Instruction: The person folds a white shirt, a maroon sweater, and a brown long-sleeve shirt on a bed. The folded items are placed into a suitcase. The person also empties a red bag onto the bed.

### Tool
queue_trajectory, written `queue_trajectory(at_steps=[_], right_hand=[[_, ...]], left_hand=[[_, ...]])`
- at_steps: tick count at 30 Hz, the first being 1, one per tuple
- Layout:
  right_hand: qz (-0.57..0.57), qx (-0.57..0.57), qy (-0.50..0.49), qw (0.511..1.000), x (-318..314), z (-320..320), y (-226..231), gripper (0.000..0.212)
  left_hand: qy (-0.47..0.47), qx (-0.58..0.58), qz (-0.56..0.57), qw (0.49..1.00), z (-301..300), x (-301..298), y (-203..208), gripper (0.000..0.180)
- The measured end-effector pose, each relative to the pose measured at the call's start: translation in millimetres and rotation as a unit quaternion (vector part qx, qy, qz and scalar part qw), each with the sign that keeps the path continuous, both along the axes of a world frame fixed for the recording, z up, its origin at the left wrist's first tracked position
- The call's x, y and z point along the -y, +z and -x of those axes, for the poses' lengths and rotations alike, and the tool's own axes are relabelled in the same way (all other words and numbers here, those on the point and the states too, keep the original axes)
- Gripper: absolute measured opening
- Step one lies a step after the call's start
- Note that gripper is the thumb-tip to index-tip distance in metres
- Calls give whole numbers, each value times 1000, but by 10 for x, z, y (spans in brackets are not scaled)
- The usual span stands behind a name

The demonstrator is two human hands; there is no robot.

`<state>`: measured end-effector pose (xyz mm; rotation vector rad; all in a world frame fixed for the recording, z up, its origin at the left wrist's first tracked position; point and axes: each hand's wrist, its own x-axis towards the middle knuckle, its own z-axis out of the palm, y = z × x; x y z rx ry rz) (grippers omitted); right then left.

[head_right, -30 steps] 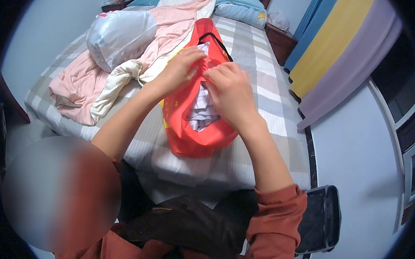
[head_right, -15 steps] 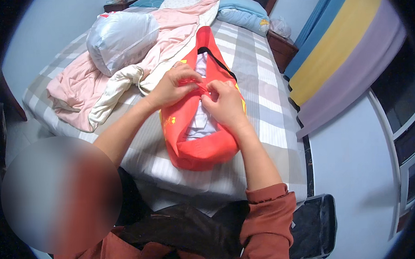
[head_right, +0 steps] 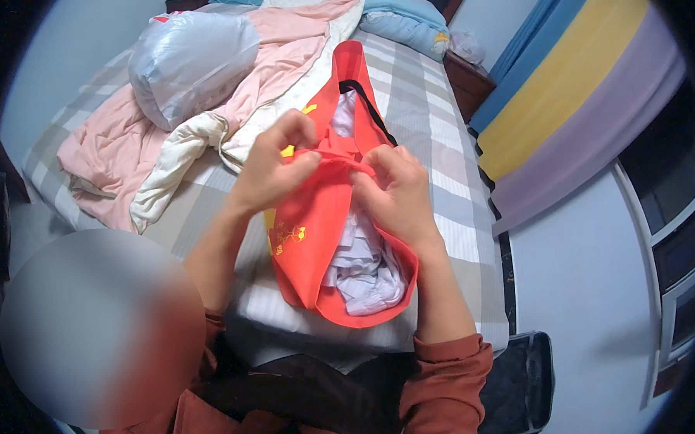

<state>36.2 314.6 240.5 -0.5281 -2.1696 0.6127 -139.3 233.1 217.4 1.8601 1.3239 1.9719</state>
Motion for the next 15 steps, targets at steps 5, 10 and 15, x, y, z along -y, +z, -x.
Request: queue_trajectory(at_steps=[5, 10, 15], right_hand=[[-100, 104, 62, 988, 130, 149, 3, 23], [-75, 99, 64, 990, 111, 160, 25, 24], [-90, 26, -28, 995, 134, 225, 87, 18]], left_hand=[[-331, 365, 68, 867, 214, 122, -17, 33], [-257, 157, 157, 941, 214, 401, 510, 49], [-268, 162, 190, 931, 127, 365, 972, 42]])
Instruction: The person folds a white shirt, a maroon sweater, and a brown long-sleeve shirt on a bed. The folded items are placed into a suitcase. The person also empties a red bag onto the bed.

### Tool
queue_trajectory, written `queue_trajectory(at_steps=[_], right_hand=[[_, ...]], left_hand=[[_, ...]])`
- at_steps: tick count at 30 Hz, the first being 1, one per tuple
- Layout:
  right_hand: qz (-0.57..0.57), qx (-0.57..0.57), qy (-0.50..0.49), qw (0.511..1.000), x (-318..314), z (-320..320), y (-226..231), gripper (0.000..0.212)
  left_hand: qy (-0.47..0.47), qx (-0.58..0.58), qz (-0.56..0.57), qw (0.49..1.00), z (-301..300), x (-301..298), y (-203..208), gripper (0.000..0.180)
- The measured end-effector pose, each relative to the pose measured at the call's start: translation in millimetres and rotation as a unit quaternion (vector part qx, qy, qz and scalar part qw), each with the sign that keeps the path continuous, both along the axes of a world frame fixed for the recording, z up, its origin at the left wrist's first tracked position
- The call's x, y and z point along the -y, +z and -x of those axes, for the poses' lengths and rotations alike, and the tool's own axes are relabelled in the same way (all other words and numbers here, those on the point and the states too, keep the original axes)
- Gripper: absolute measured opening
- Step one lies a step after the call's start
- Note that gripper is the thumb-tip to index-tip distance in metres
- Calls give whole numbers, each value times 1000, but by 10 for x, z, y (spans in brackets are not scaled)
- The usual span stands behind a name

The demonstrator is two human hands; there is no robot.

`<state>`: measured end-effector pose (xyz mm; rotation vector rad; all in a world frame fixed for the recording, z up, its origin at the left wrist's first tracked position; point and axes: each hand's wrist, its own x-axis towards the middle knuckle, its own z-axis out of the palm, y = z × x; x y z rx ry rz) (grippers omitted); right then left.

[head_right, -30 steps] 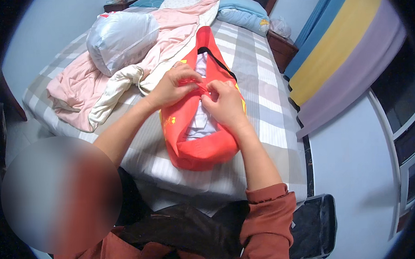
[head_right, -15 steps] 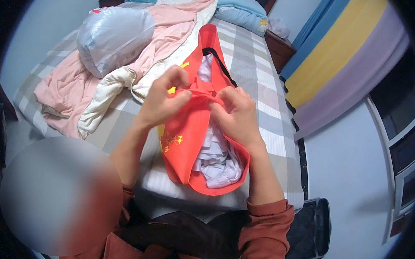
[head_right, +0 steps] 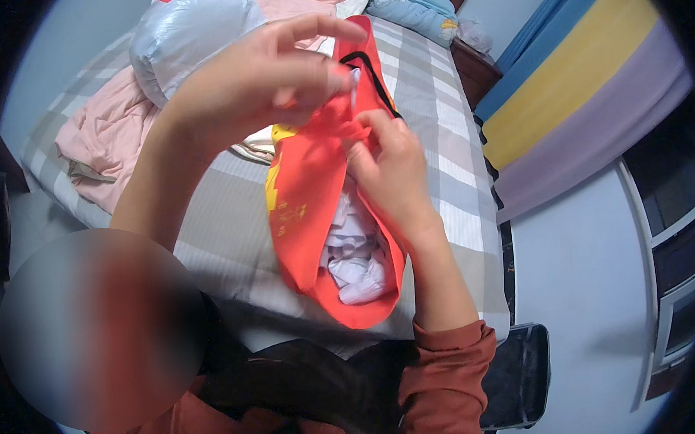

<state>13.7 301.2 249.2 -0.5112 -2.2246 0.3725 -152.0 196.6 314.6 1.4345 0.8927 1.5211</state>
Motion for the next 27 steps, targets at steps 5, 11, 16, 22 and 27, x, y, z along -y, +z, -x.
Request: queue_trajectory(at_steps=[5, 11, 16, 22, 27], right_hand=[[155, -143, 7, 977, -118, 18, -27, 19], [201, -151, 35, 967, -188, -160, 164, 18], [371, -218, 98, 897, -396, -360, 365, 14], [473, -443, 298, 700, -630, -1229, 834, 19], [489, -432, 44, 757, -850, -2018, 577, 26]], left_hand=[[-135, 330, 35, 933, -17, -158, 158, 46], [134, -117, -164, 970, -120, -419, -154, 70], [186, -422, -149, 875, -59, -627, -692, 56], [185, -459, -124, 860, 88, -400, -525, 25], [344, -376, -71, 857, 819, 325, -445, 33]])
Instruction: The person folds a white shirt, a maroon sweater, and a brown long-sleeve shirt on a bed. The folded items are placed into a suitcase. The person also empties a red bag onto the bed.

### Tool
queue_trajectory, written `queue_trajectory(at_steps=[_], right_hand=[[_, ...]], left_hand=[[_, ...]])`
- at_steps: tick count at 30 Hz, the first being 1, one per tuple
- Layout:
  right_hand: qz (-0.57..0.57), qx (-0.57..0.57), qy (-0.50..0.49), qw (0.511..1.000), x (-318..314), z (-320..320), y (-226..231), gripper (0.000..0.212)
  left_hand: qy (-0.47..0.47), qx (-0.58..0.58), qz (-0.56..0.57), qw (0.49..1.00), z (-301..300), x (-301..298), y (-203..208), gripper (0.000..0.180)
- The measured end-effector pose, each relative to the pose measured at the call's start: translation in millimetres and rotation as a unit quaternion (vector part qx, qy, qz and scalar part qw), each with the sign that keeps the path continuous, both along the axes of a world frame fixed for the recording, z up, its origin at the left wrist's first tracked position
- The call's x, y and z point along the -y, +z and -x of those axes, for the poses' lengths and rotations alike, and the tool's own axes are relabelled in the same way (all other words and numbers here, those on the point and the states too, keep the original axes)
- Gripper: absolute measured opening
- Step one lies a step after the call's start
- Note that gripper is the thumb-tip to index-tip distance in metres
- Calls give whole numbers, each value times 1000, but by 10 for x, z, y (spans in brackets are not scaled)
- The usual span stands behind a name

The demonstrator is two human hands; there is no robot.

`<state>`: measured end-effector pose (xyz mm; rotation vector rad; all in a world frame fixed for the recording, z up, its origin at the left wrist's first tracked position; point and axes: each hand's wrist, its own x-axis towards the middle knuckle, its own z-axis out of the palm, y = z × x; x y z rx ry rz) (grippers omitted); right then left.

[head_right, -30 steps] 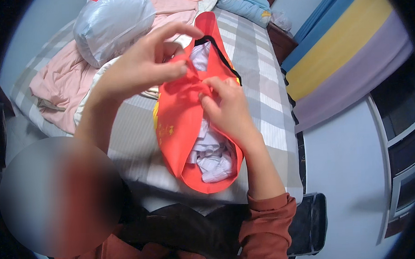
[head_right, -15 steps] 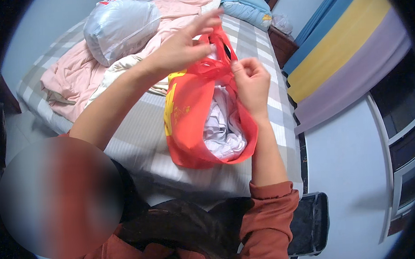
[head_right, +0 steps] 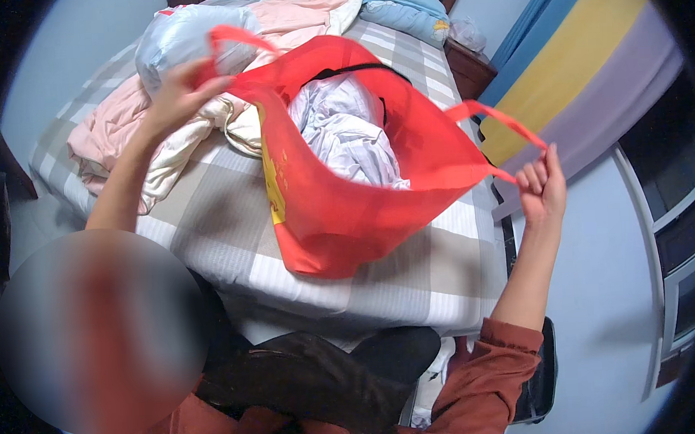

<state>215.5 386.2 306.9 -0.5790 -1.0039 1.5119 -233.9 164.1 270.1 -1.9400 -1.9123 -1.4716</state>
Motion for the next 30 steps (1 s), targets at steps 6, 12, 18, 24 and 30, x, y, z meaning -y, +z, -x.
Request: queue_trajectory(at_steps=[6, 12, 18, 24, 30], right_hand=[[59, 138, -19, 989, 14, -121, -645, 19], [-508, 481, -317, 641, 481, 736, -109, 28], [-497, 451, 27, 741, 1183, 1534, 46, 46], [-485, 608, 108, 619, 1083, 1770, -558, 63], [-114, 468, 120, 868, 150, 1139, -1170, 50]], left_hand=[[4, 221, 5, 975, 666, 685, -736, 21], [74, 278, -218, 933, 39, 413, -872, 36], [-24, 703, 157, 694, -414, -224, -2048, 41], [-295, 733, 100, 604, -973, -685, -1825, 49], [-233, 758, 60, 606, -1414, -1039, -1739, 49]])
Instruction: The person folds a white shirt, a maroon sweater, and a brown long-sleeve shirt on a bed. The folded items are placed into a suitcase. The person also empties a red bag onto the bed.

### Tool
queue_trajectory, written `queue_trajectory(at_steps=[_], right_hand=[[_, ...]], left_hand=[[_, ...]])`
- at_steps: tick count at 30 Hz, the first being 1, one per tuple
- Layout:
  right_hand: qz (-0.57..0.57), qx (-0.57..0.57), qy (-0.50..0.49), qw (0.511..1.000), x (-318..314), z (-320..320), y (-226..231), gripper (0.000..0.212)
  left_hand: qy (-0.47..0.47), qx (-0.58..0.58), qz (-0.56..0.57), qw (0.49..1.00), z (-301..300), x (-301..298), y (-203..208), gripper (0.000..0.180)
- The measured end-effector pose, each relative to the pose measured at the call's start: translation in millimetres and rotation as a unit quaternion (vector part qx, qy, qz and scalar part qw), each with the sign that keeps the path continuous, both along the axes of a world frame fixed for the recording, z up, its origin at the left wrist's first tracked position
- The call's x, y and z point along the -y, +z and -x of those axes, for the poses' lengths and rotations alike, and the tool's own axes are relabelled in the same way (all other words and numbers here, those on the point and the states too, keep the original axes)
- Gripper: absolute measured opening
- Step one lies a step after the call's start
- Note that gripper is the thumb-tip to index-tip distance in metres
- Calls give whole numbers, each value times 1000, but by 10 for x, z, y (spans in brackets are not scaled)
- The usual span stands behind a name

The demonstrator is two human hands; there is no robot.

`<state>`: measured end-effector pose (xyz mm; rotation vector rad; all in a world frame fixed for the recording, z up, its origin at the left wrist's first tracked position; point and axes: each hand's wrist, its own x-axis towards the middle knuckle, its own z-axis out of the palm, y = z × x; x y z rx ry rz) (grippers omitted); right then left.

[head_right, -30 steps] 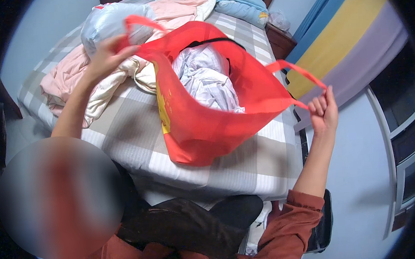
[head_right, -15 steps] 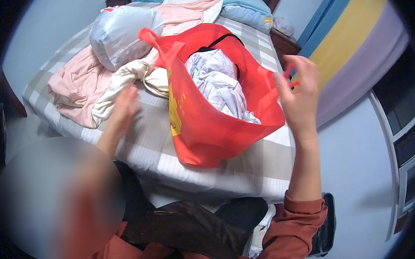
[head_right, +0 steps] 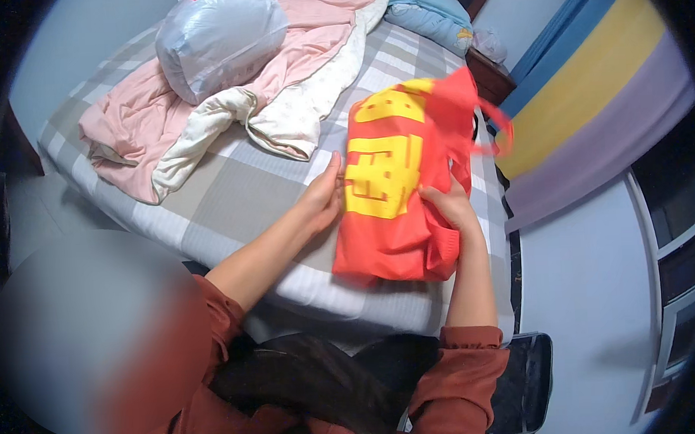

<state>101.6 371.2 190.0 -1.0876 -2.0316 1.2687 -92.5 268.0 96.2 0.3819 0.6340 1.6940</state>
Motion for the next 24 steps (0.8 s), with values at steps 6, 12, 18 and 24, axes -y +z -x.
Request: queue_trajectory(at_steps=[6, 12, 18, 24], right_hand=[[75, 5, -29, 997, -620, -591, -657, 37], [255, -369, 33, 893, -111, -410, -790, 43], [351, -566, 44, 745, 519, 157, -286, 43], [262, -446, -127, 846, 429, 733, -969, 41]], left_hand=[[-78, -111, 94, 986, -126, -401, -148, 57], [-44, -178, 48, 982, -350, -544, 288, 58], [71, -673, -79, 732, 51, -168, 1562, 33], [70, -737, -69, 669, 538, 420, 2156, 38]])
